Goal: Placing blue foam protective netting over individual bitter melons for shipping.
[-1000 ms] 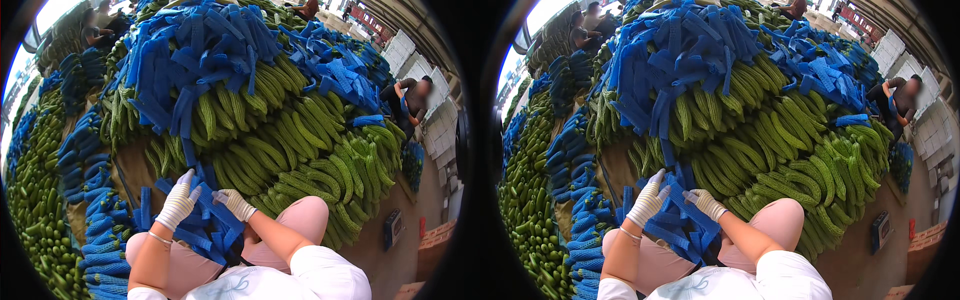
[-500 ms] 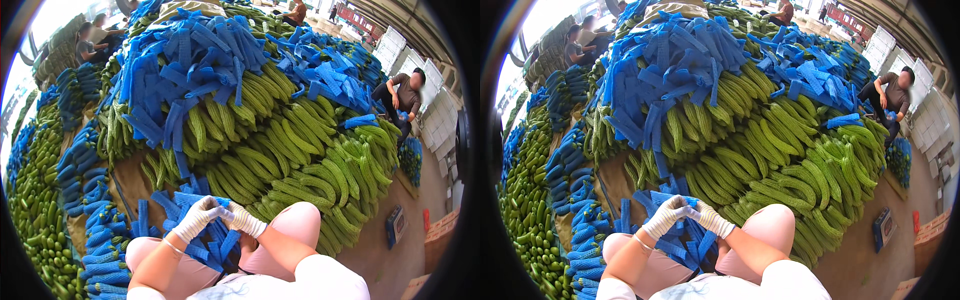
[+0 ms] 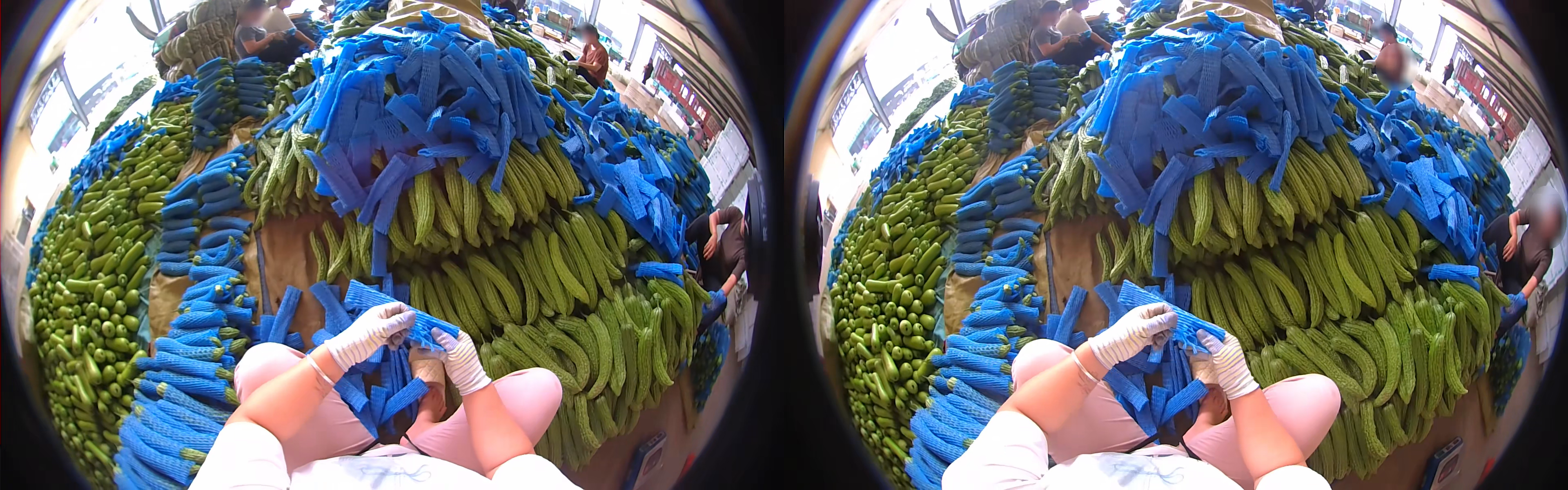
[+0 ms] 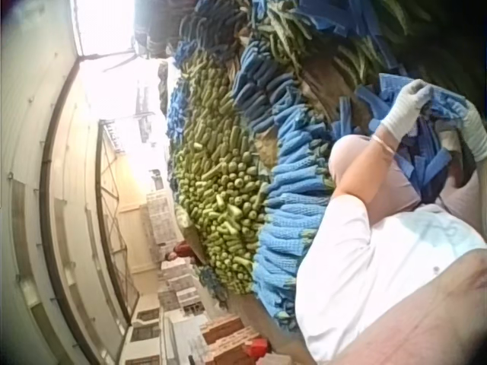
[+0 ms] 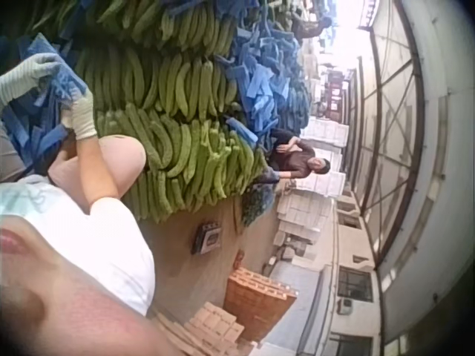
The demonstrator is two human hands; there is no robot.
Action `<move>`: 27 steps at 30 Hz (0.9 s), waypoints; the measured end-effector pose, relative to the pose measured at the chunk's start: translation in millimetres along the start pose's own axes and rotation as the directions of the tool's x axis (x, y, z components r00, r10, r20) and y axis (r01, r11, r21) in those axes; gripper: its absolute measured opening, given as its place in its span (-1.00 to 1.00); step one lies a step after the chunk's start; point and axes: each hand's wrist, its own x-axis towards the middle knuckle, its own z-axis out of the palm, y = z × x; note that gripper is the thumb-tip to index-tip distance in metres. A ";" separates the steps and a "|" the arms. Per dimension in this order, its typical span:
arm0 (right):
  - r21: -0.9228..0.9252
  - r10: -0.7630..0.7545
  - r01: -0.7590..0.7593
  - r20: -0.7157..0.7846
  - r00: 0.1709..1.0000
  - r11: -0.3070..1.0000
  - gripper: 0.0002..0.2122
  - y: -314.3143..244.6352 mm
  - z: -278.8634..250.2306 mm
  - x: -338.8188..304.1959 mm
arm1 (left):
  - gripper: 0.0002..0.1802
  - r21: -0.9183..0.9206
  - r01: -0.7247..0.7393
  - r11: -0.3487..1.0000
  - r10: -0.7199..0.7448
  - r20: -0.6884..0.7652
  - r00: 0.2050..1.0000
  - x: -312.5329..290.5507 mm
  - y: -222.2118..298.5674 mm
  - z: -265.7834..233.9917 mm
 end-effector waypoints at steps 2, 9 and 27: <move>0.008 -0.014 0.014 -0.028 1.000 1.000 -0.70 -5.2 3.2 -2.4 | -0.75 0.023 -0.016 1.000 0.017 -0.025 1.000 -1.7 1.9 -4.3; -0.070 -0.001 0.001 -0.004 1.000 0.998 -0.61 -9.5 2.1 -14.6 | -0.72 -0.236 0.080 0.968 -0.070 0.050 0.996 1.3 10.7 10.0; -0.354 -0.261 0.154 -0.280 0.924 0.923 -0.81 -18.8 -34.7 -40.0 | -0.77 -0.166 -0.131 0.977 0.139 0.036 0.990 27.6 13.2 14.0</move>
